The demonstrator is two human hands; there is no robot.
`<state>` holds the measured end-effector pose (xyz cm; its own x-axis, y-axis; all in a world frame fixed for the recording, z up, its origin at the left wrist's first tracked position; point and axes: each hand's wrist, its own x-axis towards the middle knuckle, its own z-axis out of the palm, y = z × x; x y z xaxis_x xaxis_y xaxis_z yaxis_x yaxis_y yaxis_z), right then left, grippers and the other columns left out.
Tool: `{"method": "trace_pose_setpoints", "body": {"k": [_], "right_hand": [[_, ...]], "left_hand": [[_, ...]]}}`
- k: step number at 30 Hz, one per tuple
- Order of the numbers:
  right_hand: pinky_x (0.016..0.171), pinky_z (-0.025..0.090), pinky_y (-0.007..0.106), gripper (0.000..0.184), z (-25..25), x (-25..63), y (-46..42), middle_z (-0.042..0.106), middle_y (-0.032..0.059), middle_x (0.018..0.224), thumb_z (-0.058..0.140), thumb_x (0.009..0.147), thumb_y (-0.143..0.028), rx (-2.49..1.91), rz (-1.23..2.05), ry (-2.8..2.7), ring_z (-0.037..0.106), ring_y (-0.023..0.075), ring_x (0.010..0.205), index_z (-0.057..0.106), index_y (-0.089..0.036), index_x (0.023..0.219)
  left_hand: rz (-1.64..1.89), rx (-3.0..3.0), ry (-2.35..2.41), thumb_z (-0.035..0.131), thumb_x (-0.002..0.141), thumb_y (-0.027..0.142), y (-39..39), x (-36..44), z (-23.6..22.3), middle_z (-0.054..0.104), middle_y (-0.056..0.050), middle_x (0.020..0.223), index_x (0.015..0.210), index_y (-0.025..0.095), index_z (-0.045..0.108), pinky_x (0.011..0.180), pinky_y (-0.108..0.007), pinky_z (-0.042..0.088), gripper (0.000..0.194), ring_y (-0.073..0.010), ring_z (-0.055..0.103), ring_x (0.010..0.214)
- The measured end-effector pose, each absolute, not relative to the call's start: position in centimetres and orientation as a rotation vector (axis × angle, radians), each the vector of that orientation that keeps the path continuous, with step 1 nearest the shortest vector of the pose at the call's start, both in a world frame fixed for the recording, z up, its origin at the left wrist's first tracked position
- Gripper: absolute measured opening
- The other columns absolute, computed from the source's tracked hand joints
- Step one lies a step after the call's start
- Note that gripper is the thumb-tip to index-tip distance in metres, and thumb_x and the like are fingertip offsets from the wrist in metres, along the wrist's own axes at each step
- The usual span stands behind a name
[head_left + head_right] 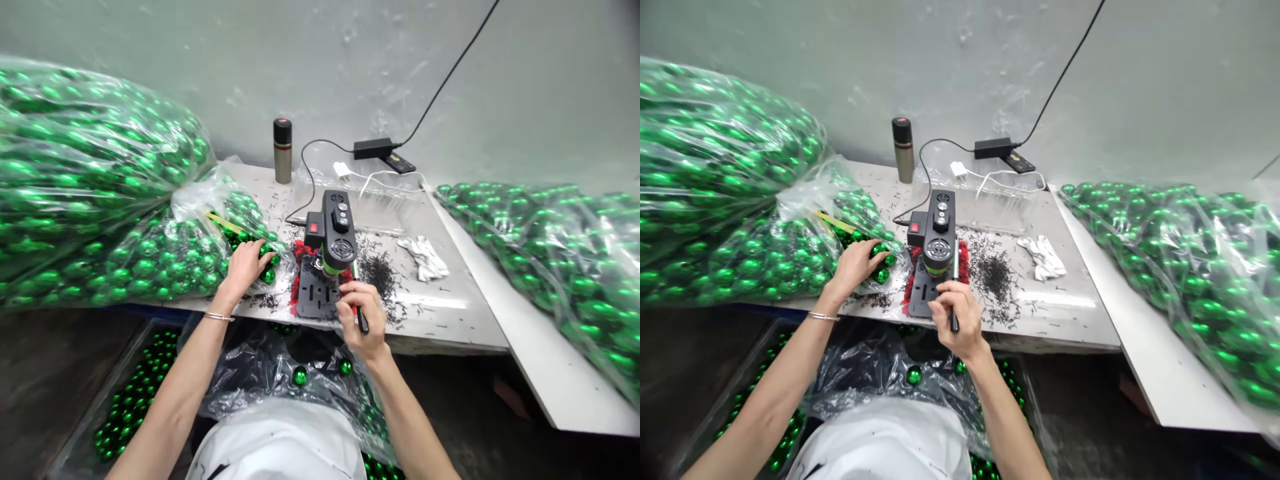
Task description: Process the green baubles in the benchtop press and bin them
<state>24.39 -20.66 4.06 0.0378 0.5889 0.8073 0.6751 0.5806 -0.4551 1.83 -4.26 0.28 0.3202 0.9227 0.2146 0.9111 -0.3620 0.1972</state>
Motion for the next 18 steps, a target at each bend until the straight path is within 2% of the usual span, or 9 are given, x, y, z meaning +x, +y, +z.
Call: {"method": "trace_pose_setpoints", "body": {"k": [1,4,6,8,9,11,13,15,18], "right_hand": [[0.065,0.056,0.03,0.007,4.3,24.5,-20.6,0.066,0.0075,0.1,0.056,0.092,-0.018,-1.086,-0.066,-1.632,0.065,0.0149,0.08,0.058,-0.02,0.098],[0.061,0.057,0.028,0.033,5.2,24.9,-20.3,0.059,0.0107,0.125,0.057,0.091,-0.018,-1.108,0.012,-1.615,0.062,0.01,0.07,0.054,-0.024,0.124],[0.065,0.06,0.031,0.049,5.2,25.0,-20.7,0.053,0.012,0.136,0.059,0.091,-0.021,-1.175,0.03,-1.55,0.064,0.0116,0.075,0.045,-0.027,0.138],[0.069,0.061,0.033,0.055,4.3,25.1,-22.1,0.053,0.0127,0.137,0.057,0.092,-0.023,-1.293,0.028,-1.394,0.066,0.0147,0.083,0.04,-0.027,0.144],[0.07,0.061,0.033,0.051,3.4,25.1,-23.2,0.056,0.0123,0.132,0.055,0.093,-0.022,-1.349,0.028,-1.314,0.066,0.0155,0.084,0.042,-0.026,0.143],[0.066,0.059,0.03,0.036,0.9,25.2,-26.1,0.065,0.0077,0.107,0.048,0.096,-0.019,-1.388,0.007,-1.269,0.067,0.015,0.078,0.052,-0.024,0.131],[0.07,0.058,0.031,0.024,-2.5,25.2,-29.3,0.068,0.0053,0.092,0.052,0.094,-0.019,-1.432,0.026,-1.564,0.068,0.0173,0.082,0.061,-0.022,0.115],[0.073,0.058,0.03,0.019,-6.3,25.3,-32.1,0.071,0.0065,0.091,0.054,0.093,-0.02,-1.594,0.042,-1.847,0.068,0.0183,0.084,0.066,-0.021,0.108],[0.072,0.057,0.033,0.025,-11.7,25.6,-34.7,0.072,0.0105,0.1,0.047,0.095,-0.025,-1.957,0.032,-1.891,0.068,0.0217,0.089,0.069,-0.019,0.105]], "left_hand": [[0.508,2.515,1.727,0.055,0.095,0.041,-4.1,1.6,0.0,0.072,-0.017,0.106,0.122,0.012,0.064,0.09,-0.04,0.046,0.041,-0.0323,0.064,0.101],[0.692,2.439,1.683,0.056,0.094,0.043,-4.0,1.2,-0.4,0.072,-0.017,0.108,0.123,0.012,0.064,0.09,-0.039,0.048,0.044,-0.031,0.065,0.1],[0.852,2.349,1.644,0.057,0.093,0.045,-4.6,1.2,0.1,0.072,-0.016,0.11,0.123,0.012,0.065,0.089,-0.039,0.049,0.046,-0.0292,0.066,0.097],[1.049,2.248,1.582,0.058,0.091,0.049,-6.2,1.0,1.0,0.071,-0.014,0.113,0.123,0.014,0.066,0.09,-0.038,0.05,0.047,-0.0272,0.066,0.097],[1.143,2.186,1.553,0.059,0.091,0.05,-7.2,0.8,1.5,0.071,-0.013,0.114,0.123,0.016,0.066,0.09,-0.037,0.05,0.048,-0.026,0.066,0.098],[1.258,2.015,1.515,0.062,0.088,0.053,-9.9,0.2,2.3,0.071,-0.009,0.112,0.122,0.019,0.068,0.088,-0.035,0.05,0.048,-0.0233,0.065,0.095],[1.252,1.768,1.467,0.064,0.085,0.055,-12.8,-0.4,2.6,0.071,-0.006,0.106,0.121,0.02,0.069,0.076,-0.03,0.051,0.05,-0.0188,0.064,0.082],[1.174,1.503,1.378,0.066,0.083,0.057,-15.3,-0.8,2.3,0.072,-0.005,0.098,0.121,0.019,0.069,0.063,-0.026,0.049,0.054,-0.0142,0.059,0.068],[1.051,1.128,1.231,0.069,0.079,0.062,-17.8,-0.5,1.2,0.072,-0.008,0.092,0.118,0.015,0.07,0.054,-0.024,0.044,0.061,-0.0116,0.054,0.06]]}}
